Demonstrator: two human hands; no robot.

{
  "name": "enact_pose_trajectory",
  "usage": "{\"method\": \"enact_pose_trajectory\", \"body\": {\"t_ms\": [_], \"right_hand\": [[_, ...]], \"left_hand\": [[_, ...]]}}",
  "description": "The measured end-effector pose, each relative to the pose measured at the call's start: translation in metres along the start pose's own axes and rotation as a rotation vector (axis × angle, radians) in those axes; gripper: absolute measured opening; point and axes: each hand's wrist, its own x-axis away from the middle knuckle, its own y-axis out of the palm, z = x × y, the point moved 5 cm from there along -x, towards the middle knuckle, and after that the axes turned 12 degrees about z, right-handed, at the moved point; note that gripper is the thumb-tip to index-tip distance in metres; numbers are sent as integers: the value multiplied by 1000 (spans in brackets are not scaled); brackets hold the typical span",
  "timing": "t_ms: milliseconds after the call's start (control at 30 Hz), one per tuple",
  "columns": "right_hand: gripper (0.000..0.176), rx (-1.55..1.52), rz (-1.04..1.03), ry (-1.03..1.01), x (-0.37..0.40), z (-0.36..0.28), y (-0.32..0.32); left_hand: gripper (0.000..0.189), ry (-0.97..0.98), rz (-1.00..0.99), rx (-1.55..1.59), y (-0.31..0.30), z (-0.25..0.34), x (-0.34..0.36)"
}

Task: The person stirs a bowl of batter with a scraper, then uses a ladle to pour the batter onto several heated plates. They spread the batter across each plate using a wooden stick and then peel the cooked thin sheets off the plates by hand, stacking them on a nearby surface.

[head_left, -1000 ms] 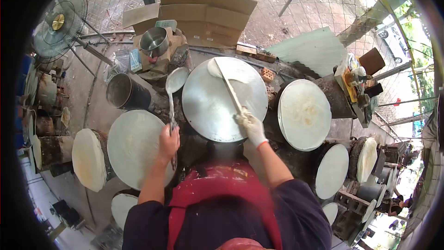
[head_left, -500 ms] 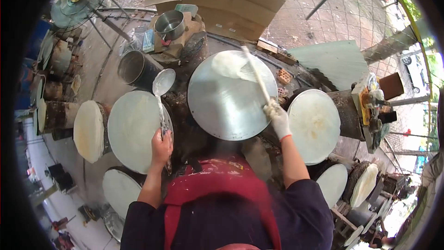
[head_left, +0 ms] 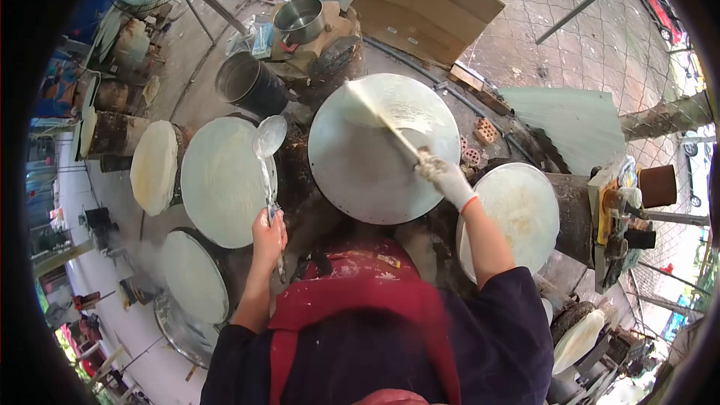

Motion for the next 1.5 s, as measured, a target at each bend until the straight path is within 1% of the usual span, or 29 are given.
{"method": "enact_pose_trajectory", "body": {"t_ms": [33, 67, 167, 200, 233, 267, 300, 367, 400, 500, 533, 600, 633, 667, 767, 800, 900, 933, 1033, 1067, 1100, 1167, 1233, 1267, 1300, 1367, 1400, 1433, 1500], "right_hand": [[30, -324, -99, 44, -4, 27, 15], [26, -350, -97, 66, 5, 25, 20], [26, -192, -135, 87, 16, 13, 9], [24, -95, -137, -38, 7, 4, -4], [22, 170, 9, -83, 15, -35, -16], [21, 130, 19, -89, -16, -9, -24], [20, 89, 30, -98, -30, -13, -20], [21, -74, -227, -24, -24, -5, 2], [25, -285, -268, 95, -11, -3, 16], [30, -84, -304, 217, 15, 3, 15], [31, -150, -369, 161, 17, 10, 5], [32, -296, -188, 153, -12, 46, -39], [32, -658, -28, 328, -16, 37, -40], [32, -1030, 165, 444, -18, 28, -42], [31, 401, -27, -255, -19, 2, -22], [32, -200, -243, 14, -19, 12, -3], [22, 108, -326, -216, -11, 13, 17], [22, -142, -414, 22, -7, 23, 20], [22, 309, -518, -506, 39, 11, 18], [25, -18, -410, 229, 54, 28, 13], [28, 65, -339, 224, 76, 21, 9], [36, 231, -195, 217, 121, 19, 6], [37, -43, -55, 352, 159, 36, 21], [28, -409, -20, 381, 173, 42, 45], [19, -797, -111, 617, 175, 75, 71], [16, -590, -95, 454, 178, 59, 126], [17, -614, -89, 402, 171, 44, 158], [19, -636, -86, 351, 159, 31, 193], [18, -733, 97, 327, 123, 33, 261]], "left_hand": [[13, -12, 12, -14, -1, -2, 4], [12, -24, 24, -24, -2, -4, 8], [13, -46, 58, -49, -3, -9, 11], [14, -39, 53, -53, -4, -11, 11], [14, -34, 48, -58, -4, -13, 9], [15, -30, 44, -62, -3, -16, 9], [15, -48, 46, -53, -2, -20, 8], [16, -81, 51, -33, 3, -27, 4], [15, -92, 66, 10, 6, -34, 1], [15, -54, 29, -157, 13, -44, -17], [15, 112, 63, -295, 16, -39, -26], [17, 446, 129, -567, 32, -26, -45], [18, 610, 161, -702, 40, -19, -51], [18, 621, 122, -772, 46, -18, -59], [18, 682, 20, -953, 60, -16, -70], [18, 709, -1, -996, 57, -16, -65], [14, 732, -48, -1148, 36, -25, -43], [12, 727, -72, -1191, 26, -24, -27], [11, 725, -155, -1280, 0, -45, 12], [11, 730, -188, -1296, -4, -52, 25], [12, 756, -212, -1270, -8, -65, 36], [13, 743, -256, -1228, -8, -82, 52], [14, 710, -401, -980, -4, -84, 53], [17, 643, -466, -949, -3, -84, 47], [18, 671, -508, -859, -6, -71, 39], [19, 727, -582, -665, -13, -37, 26], [18, 628, -504, -583, -24, -18, 24], [17, 669, -414, -451, -40, -6, 21], [15, 726, -231, -252, -71, 8, 12]]}}
